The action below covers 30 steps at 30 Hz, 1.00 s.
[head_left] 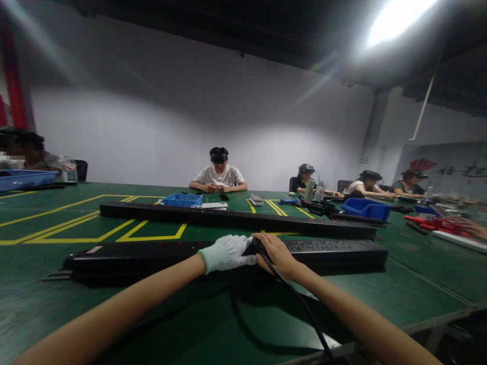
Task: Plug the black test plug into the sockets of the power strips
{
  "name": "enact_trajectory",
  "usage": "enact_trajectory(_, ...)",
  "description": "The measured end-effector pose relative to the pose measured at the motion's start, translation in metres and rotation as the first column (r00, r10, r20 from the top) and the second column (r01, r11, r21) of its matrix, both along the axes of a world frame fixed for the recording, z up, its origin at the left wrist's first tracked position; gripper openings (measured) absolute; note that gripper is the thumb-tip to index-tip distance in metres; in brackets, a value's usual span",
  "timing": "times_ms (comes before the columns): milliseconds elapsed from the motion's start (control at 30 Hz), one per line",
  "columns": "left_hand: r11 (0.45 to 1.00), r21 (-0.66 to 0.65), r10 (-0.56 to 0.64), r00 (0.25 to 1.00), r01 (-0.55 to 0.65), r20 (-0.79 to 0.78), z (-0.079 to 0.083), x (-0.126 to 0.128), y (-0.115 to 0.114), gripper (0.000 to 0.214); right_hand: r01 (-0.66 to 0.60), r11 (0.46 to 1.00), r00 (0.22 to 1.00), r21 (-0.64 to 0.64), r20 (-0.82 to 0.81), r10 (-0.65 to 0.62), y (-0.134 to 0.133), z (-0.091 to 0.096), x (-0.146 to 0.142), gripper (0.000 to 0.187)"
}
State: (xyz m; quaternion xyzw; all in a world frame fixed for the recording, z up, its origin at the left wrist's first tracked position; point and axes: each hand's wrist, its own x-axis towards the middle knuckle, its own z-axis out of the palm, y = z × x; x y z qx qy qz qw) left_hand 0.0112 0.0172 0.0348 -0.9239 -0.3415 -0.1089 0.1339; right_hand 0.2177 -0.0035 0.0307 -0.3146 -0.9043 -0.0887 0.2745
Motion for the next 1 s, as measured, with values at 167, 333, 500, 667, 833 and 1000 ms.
enact_trajectory(167,1.0,-0.022,-0.016,1.0,0.016,0.021,0.0004,0.0,0.0006,0.068,-0.034,0.999,0.998,-0.019,0.043,0.035,-0.0041,0.0074,0.0017,0.059)
enact_trajectory(333,0.998,-0.055,-0.009,1.0,0.01,0.012,0.0031,0.0002,-0.0008,0.067,-0.033,0.999,0.998,-0.017,0.043,0.034,-0.0016,0.0057,0.0024,0.069)
enact_trajectory(500,0.999,-0.049,-0.005,1.0,0.005,0.0,0.0037,0.0007,-0.0009,0.061,-0.034,0.999,0.999,-0.006,0.037,0.034,-0.0016,0.006,0.0018,0.062)
enact_trajectory(667,0.999,-0.038,0.006,1.0,-0.005,0.017,0.0022,0.0014,-0.0008,0.061,-0.026,1.0,0.999,-0.008,0.033,0.026,-0.0008,0.0054,0.0017,0.062)
enact_trajectory(833,0.999,-0.04,0.016,1.0,-0.015,0.025,0.0006,0.0014,0.0005,0.06,-0.027,1.0,0.999,-0.007,0.02,0.028,0.002,0.0026,0.0024,0.062)
enact_trajectory(1000,0.999,-0.036,-0.001,1.0,0.001,0.004,0.0006,0.0008,0.0015,0.058,-0.024,0.999,0.999,-0.029,0.03,0.025,0.0016,0.0042,0.0031,0.061)
